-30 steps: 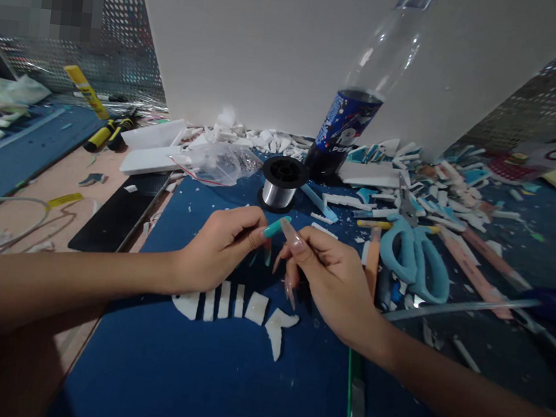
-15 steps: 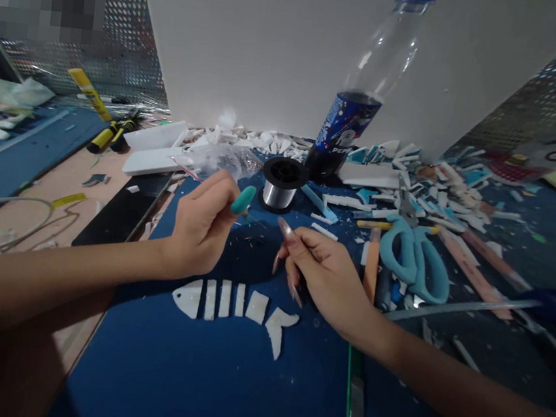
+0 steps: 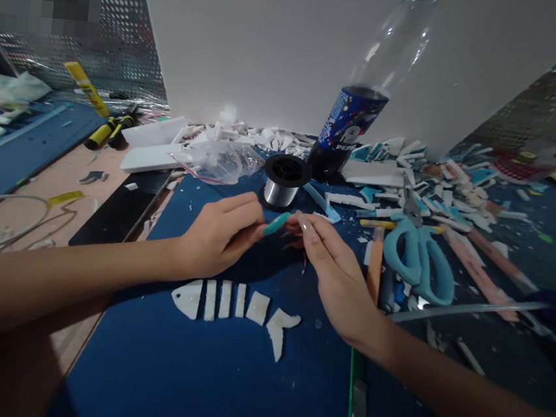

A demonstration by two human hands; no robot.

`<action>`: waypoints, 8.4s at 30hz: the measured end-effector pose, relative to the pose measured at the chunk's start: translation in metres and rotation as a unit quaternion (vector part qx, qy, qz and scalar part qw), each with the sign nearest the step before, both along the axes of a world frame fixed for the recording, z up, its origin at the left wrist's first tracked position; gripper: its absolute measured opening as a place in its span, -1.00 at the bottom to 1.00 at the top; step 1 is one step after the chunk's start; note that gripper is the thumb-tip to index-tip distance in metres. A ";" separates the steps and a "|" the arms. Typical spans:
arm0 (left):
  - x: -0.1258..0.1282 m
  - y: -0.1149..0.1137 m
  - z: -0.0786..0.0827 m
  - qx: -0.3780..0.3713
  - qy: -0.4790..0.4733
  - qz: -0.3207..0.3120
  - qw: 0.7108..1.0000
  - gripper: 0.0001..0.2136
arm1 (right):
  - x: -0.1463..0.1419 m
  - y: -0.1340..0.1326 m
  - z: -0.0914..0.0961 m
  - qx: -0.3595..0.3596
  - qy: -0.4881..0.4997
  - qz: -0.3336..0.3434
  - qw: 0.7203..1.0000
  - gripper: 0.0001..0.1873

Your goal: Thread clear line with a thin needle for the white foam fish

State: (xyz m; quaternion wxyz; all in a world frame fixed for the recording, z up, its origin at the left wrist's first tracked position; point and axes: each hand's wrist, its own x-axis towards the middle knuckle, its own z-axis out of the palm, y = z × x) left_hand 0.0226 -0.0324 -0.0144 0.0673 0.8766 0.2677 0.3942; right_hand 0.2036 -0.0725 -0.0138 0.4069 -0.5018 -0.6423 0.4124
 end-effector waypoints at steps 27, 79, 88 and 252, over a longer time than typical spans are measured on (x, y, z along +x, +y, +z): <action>-0.017 0.008 0.037 0.071 0.215 0.159 0.961 -0.76 | 0.001 0.004 0.000 0.044 -0.059 0.046 0.996 -0.62; -0.005 -0.006 0.014 0.007 0.487 0.115 0.865 -0.69 | -0.001 0.008 0.002 -0.091 0.089 -0.035 0.991 -0.77; -0.007 0.006 0.013 -0.006 0.411 0.196 0.890 -0.77 | -0.003 0.009 0.003 -0.112 0.165 -0.060 0.978 -0.79; 0.001 0.002 0.000 -0.581 -0.143 -0.145 0.788 -0.79 | 0.000 -0.009 0.003 0.109 -0.025 0.001 0.994 -0.82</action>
